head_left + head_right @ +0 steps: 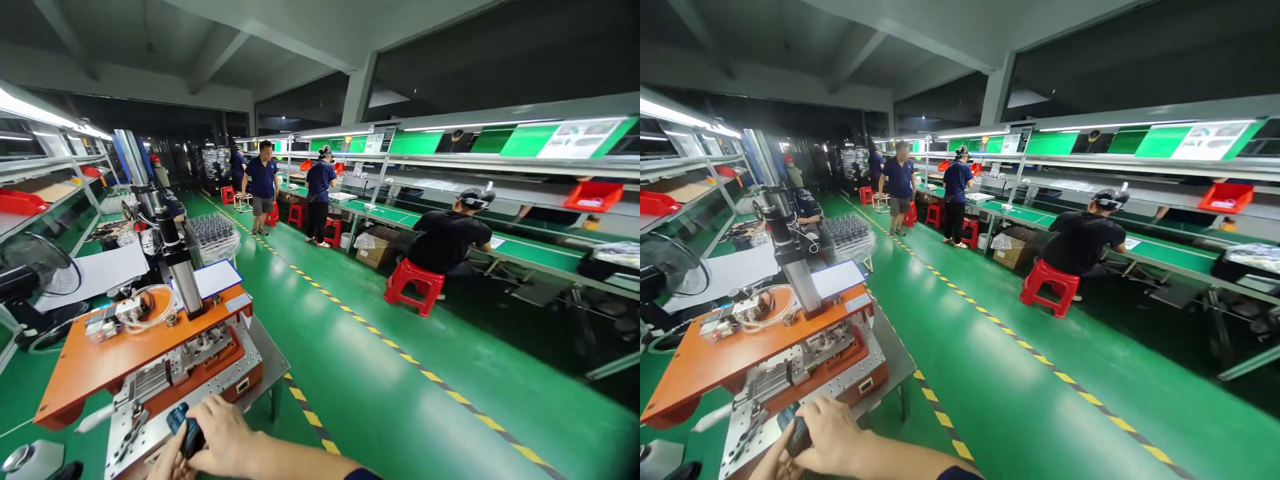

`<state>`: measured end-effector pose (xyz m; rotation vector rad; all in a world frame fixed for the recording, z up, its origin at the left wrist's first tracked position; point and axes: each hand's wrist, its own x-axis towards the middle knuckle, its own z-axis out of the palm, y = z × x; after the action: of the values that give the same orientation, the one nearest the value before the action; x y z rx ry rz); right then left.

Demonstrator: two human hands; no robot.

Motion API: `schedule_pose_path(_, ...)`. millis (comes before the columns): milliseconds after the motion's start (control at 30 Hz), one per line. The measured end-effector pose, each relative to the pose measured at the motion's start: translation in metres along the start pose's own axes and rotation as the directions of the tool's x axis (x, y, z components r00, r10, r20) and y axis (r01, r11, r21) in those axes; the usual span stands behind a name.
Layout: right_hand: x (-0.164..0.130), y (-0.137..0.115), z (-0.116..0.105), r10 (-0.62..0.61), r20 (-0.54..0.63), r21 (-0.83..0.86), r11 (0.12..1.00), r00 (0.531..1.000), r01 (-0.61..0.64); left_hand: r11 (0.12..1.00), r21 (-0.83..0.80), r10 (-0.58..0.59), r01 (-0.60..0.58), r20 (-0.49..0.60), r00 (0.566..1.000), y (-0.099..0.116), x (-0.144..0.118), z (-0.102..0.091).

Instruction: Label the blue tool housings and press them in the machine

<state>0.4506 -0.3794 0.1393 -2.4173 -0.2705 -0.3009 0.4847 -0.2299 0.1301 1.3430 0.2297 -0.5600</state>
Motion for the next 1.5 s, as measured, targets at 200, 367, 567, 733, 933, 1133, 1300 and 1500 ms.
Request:
schedule_pose_path(200, -0.008, 0.019, -0.017, 0.243, -0.001, 0.434, 0.874, 0.97, -0.219, 0.998, -0.037, -0.041, 0.041, -0.007, 0.999, 0.005, -0.004, 0.026)
schedule_pose_path(367, -0.004, 0.039, -0.018, 0.352, 0.215, 0.694, 0.601, 0.911, -0.396, 0.992, 0.103, 0.067, -0.069, 0.022, 0.998, -0.015, -0.007, 0.035)
schedule_pose_path(567, -0.003, 0.049, -0.007, 0.316, 0.31, 0.724, 0.533, 0.897, -0.438, 0.856, 0.397, 0.335, -0.332, 0.064, 0.94, -0.025, -0.002, 0.021)
schedule_pose_path(733, -0.005, 0.054, 0.013, 0.302, 0.438, 0.75, 0.396, 0.847, -0.529, 0.778, 0.52, 0.334, -0.353, 0.134, 0.933, -0.033, 0.002, -0.002)
schedule_pose_path(933, -0.006, 0.049, 0.023, 0.31, 0.493, 0.719, 0.381, 0.813, -0.581, 0.753, 0.569, 0.332, -0.33, 0.104, 0.938, -0.056, 0.003, -0.017)
schedule_pose_path(1133, -0.005, 0.036, 0.018, 0.38, 0.469, 0.649, 0.464, 0.798, -0.602, 0.74, 0.586, 0.316, -0.33, 0.13, 0.94, -0.066, 0.012, -0.032)
schedule_pose_path(1300, -0.007, 0.031, 0.017, 0.433, 0.454, 0.607, 0.49, 0.779, -0.626, 0.748, 0.57, 0.265, -0.339, 0.211, 0.941, -0.073, 0.023, -0.044)
schedule_pose_path(1500, -0.014, 0.028, 0.016, 0.466, 0.44, 0.58, 0.506, 0.768, -0.639, 0.723, 0.573, 0.367, -0.386, 0.154, 0.917, -0.085, 0.02, -0.036)
